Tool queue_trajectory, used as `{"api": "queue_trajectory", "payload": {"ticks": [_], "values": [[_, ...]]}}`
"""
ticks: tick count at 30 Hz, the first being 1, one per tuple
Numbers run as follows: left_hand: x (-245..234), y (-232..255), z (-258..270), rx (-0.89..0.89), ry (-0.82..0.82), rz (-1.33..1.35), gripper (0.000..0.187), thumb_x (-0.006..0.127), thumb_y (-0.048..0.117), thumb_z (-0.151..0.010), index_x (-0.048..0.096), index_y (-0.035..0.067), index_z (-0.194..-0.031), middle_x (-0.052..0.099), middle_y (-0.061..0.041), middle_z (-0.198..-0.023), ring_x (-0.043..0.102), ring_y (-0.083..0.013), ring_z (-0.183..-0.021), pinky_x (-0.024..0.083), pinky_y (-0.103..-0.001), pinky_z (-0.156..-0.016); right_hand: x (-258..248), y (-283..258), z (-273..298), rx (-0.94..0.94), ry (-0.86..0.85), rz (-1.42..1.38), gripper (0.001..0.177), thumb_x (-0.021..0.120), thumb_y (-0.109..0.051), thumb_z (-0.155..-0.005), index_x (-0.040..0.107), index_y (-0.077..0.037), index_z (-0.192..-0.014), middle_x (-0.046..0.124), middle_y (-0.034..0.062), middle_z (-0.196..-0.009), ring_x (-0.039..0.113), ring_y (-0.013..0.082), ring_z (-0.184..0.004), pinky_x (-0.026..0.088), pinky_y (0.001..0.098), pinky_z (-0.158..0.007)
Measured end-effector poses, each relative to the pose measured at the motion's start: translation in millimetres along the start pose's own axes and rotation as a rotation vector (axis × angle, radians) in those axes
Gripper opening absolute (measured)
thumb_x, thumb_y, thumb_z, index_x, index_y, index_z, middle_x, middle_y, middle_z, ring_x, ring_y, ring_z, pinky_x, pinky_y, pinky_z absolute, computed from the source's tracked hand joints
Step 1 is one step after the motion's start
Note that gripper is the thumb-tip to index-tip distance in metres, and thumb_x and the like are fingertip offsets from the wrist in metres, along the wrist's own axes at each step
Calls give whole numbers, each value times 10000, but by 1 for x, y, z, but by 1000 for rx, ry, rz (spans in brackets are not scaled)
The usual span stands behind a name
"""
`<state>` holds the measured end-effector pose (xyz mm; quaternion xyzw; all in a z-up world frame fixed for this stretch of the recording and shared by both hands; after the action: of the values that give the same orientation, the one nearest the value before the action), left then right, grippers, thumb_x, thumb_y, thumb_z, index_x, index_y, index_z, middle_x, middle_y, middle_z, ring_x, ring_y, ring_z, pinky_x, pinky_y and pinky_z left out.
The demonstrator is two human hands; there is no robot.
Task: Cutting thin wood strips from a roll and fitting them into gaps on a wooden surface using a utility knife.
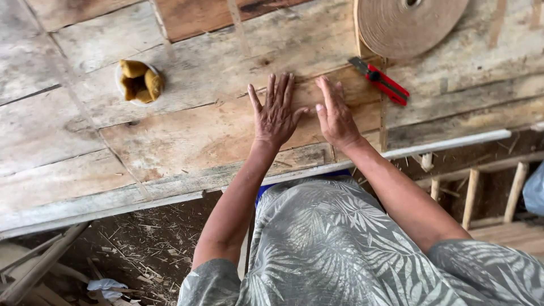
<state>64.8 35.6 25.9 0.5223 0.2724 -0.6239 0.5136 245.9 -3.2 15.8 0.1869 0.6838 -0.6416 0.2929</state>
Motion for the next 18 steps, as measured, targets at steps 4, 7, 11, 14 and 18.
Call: {"api": "queue_trajectory", "payload": {"ticks": [4, 7, 11, 14, 18], "values": [[-1, 1, 6, -56, -6, 15, 873, 315, 750, -981, 192, 220, -1663, 232, 11, -1724, 86, -263, -1594, -47, -716, -1221, -7, -2, 0, 11, -17, -19, 595, 431, -73, -1063, 271, 2, -1632, 466, 213, -1586, 379, 359, -1500, 138, 491, -1272], [-2, 9, 4, -153, 30, 15, 890, 232, 776, -989, 224, 187, -1657, 270, -29, -1710, 113, -300, -1585, -85, -725, -1198, -15, -6, -5, 43, -25, -65, 619, 424, -88, -1060, 238, -24, -1647, 473, 193, -1587, 404, 338, -1490, 144, 484, -1280], [10, 29, -3, -136, 31, 0, 876, 298, 745, -996, 249, 159, -1646, 245, -53, -1710, 92, -342, -1579, -51, -750, -1198, -22, 0, -2, 138, -27, -276, 670, 444, -73, -1044, 198, -85, -1667, 480, 183, -1587, 419, 349, -1479, 197, 500, -1273], [8, 33, -8, -51, -9, 14, 871, 281, 760, -982, 241, 202, -1649, 272, -15, -1707, 92, -303, -1587, -57, -737, -1206, -25, 5, -2, 182, -28, -383, 686, 439, -71, -1039, 179, -118, -1673, 486, 173, -1587, 422, 339, -1480, 236, 506, -1265], [-6, 26, -8, -55, -67, 32, 908, 234, 801, -964, 193, 219, -1660, 305, -22, -1700, 125, -293, -1590, -78, -731, -1204, -41, -1, -3, 202, -27, -476, 678, 420, -87, -1048, 181, -156, -1679, 493, 168, -1587, 429, 335, -1475, 280, 509, -1249]]}}
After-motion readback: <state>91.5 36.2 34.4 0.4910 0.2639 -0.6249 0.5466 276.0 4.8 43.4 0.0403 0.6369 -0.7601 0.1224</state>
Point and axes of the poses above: each hand's wrist, its own z-axis away from the middle knuckle, its own x-axis out of the palm, y = z × x, the point moved 1 cm from there along -z, towards the middle knuckle
